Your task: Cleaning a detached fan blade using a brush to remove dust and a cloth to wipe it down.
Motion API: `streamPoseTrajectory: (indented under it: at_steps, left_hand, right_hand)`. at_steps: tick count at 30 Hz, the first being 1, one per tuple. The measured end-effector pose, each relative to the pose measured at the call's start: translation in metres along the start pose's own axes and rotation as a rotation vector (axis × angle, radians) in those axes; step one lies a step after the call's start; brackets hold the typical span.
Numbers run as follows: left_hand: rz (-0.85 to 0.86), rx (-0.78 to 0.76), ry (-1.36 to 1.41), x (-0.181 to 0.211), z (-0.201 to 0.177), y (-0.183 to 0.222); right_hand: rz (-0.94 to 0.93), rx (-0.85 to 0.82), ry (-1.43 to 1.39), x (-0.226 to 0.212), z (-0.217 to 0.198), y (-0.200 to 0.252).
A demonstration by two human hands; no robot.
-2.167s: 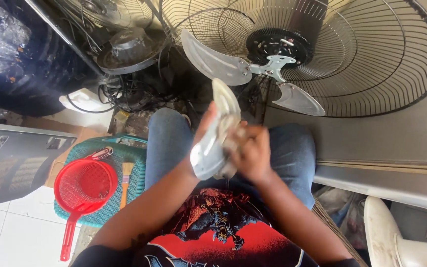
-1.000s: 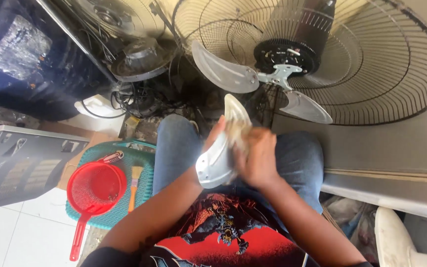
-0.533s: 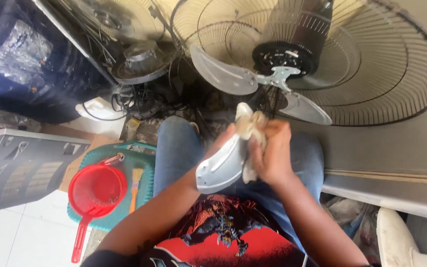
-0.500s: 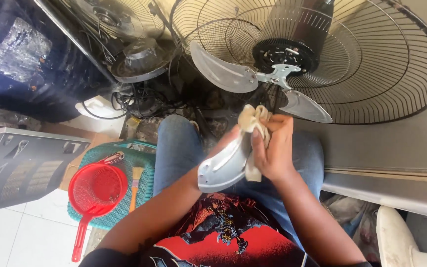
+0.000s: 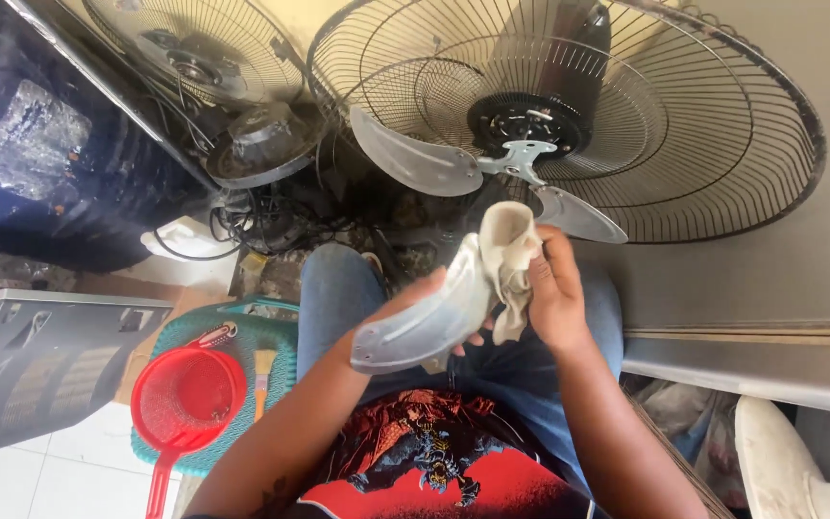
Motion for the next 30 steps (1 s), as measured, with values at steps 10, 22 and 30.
streamPoseTrajectory:
  at_steps: [10,22,30]
  left_hand:
    - [-0.073,0.104,-0.005,-0.001,0.049,0.017]
    - [0.716,0.680,-0.760,0.000,0.054,0.047]
    - [0.945,0.602,-0.340,-0.010,0.065,0.032]
  right_hand:
    - [0.309,0.152,-0.123,-0.048,0.043,0.021]
    - [0.436,0.545,-0.115,-0.029,0.023,-0.007]
    - [0.585,0.277,-0.234,-0.037,0.068,0.037]
Point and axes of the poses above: each hand's wrist, its own y-axis away from the middle knuckle, its own z-axis out of the palm, x = y × z, the point moved 3 cm from there along -y, towards the middle knuckle, and after that the axes turned 13 degrees about y, right-handed, at the moved point
